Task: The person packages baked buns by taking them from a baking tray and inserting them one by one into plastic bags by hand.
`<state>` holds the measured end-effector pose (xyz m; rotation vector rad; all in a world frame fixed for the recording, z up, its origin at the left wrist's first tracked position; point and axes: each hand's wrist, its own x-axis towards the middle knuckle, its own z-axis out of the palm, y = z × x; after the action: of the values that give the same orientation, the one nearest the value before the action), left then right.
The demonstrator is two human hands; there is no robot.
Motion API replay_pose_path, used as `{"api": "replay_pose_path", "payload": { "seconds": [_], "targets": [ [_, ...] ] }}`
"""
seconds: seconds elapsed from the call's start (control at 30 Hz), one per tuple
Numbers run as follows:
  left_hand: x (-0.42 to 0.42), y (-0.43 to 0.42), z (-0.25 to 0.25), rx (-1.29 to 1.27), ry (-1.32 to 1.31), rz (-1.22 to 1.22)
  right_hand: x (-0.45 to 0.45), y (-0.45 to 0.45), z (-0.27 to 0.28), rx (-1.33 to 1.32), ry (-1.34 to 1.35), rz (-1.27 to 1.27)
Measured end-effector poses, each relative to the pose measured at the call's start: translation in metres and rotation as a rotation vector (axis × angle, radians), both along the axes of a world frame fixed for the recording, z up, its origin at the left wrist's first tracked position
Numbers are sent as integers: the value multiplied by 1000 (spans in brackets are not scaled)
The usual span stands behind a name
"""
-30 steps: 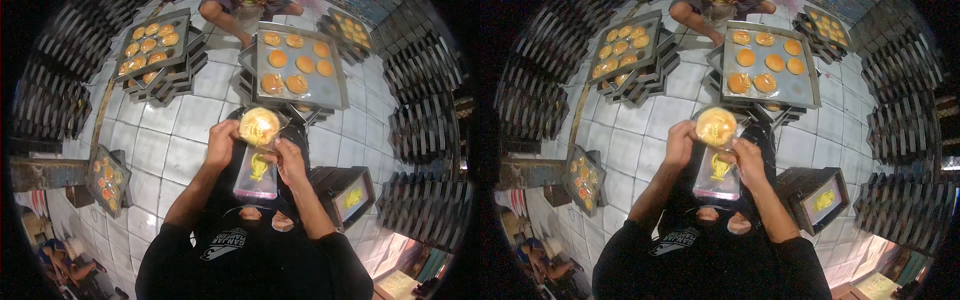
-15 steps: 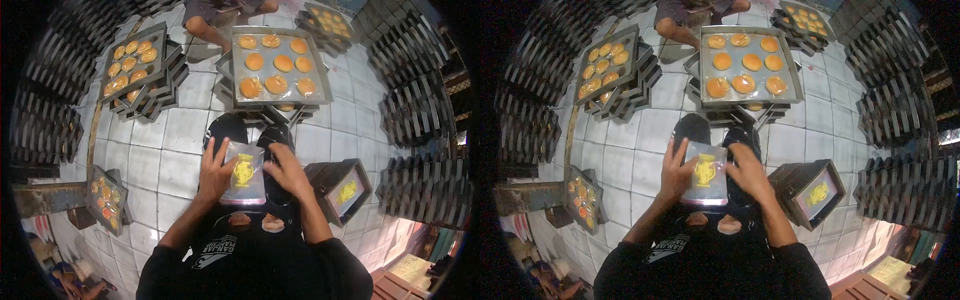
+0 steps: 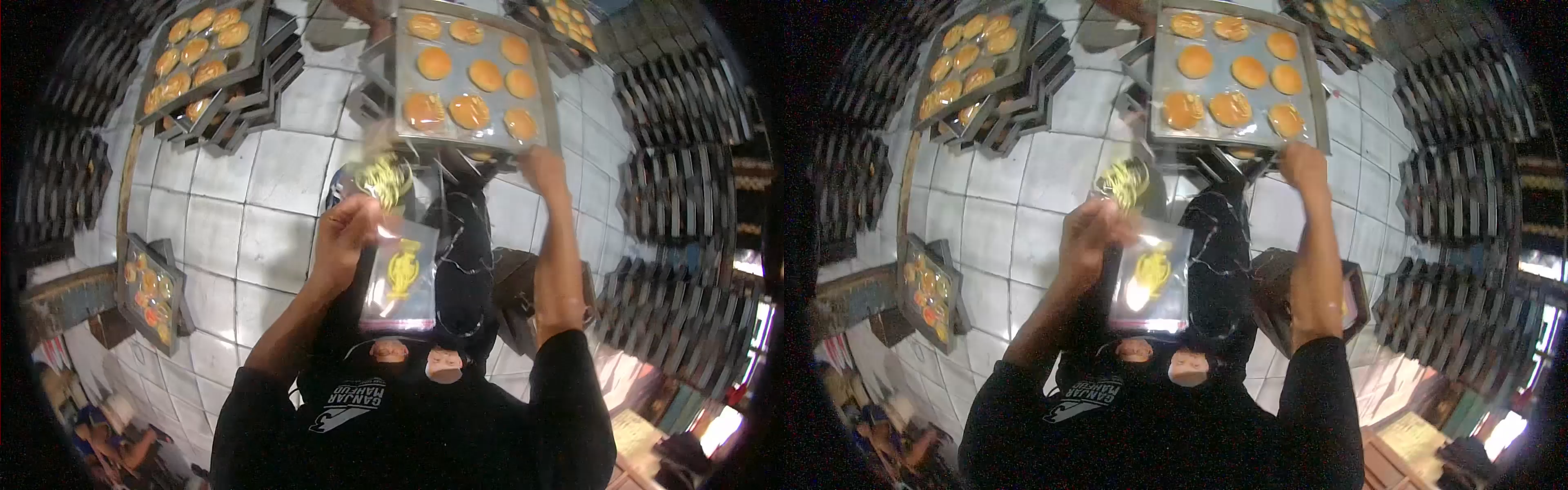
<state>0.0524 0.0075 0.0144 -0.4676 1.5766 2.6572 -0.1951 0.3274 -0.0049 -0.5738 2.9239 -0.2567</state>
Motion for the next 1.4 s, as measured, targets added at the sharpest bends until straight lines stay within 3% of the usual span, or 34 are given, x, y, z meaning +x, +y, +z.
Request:
{"api": "replay_pose_path", "payload": {
  "seconds": [0.03,0.07,0.13,0.17,0.23,0.27,0.33,0.37,0.5,0.57,0.63,0.67,0.73,0.83,0.87,0.93,0.97,1.0,1.03,1.1,1.17,1.2,1.27,1.33,1.4],
  "targets": [
    [-11,5,9,11,-114,125,-27,-19,6,-216,-210,-36],
    [-17,2,1,18,-127,142,-53,-39,1,-207,-224,-20],
    [-19,4,-15,115,-196,107,-101,-75,-15,-761,-556,-104],
    [-21,4,-21,117,-206,122,-127,-90,-28,-755,-571,-95],
    [-17,7,-28,148,-114,169,-172,-125,-69,-740,-468,-48],
    [-21,3,-12,122,-237,151,-201,-139,-100,-749,-488,-33],
    [-20,0,-13,170,-236,153,-244,-154,-160,-496,66,-54],
    [-18,1,-19,219,-243,163,-240,-168,-162,-507,49,-50],
    [-21,-3,-23,145,-240,196,-202,-208,-115,-371,-65,-157],
    [-24,-3,-27,133,-204,151,-168,-215,-94,-200,30,3],
    [-32,-2,-14,151,-185,249,-152,-198,-105,-491,-172,48],
    [-31,-10,-13,220,-192,182,-140,-193,-92,-600,-290,16],
    [-34,-17,-22,271,-152,233,-86,-192,-20,-728,-113,-53],
    [-53,-39,-12,377,-248,307,18,-179,61,-1368,-480,-151],
    [-57,-45,-23,440,-196,336,55,-171,75,-1288,-438,-203],
    [-71,-50,-36,576,-169,383,133,-170,91,-1279,-419,-75],
    [-76,-47,-30,574,-145,368,160,-162,81,-1118,-278,75],
    [-78,-40,-24,553,-194,322,177,-161,86,-975,85,377],
    [-80,-32,-15,531,-245,278,183,-156,74,-945,238,558],
    [-77,-7,-12,515,-91,197,179,-138,55,-772,394,521],
    [-64,9,26,455,-172,143,181,-137,61,-849,474,374],
    [-57,12,34,525,-205,19,183,-137,69,-802,518,421],
    [-33,23,50,547,-191,15,193,-139,84,-755,566,451],
    [-19,27,49,605,-137,51,202,-147,90,-611,531,394],
    [-21,7,20,652,-122,95,220,-161,77,-689,304,409]
  ]
}}
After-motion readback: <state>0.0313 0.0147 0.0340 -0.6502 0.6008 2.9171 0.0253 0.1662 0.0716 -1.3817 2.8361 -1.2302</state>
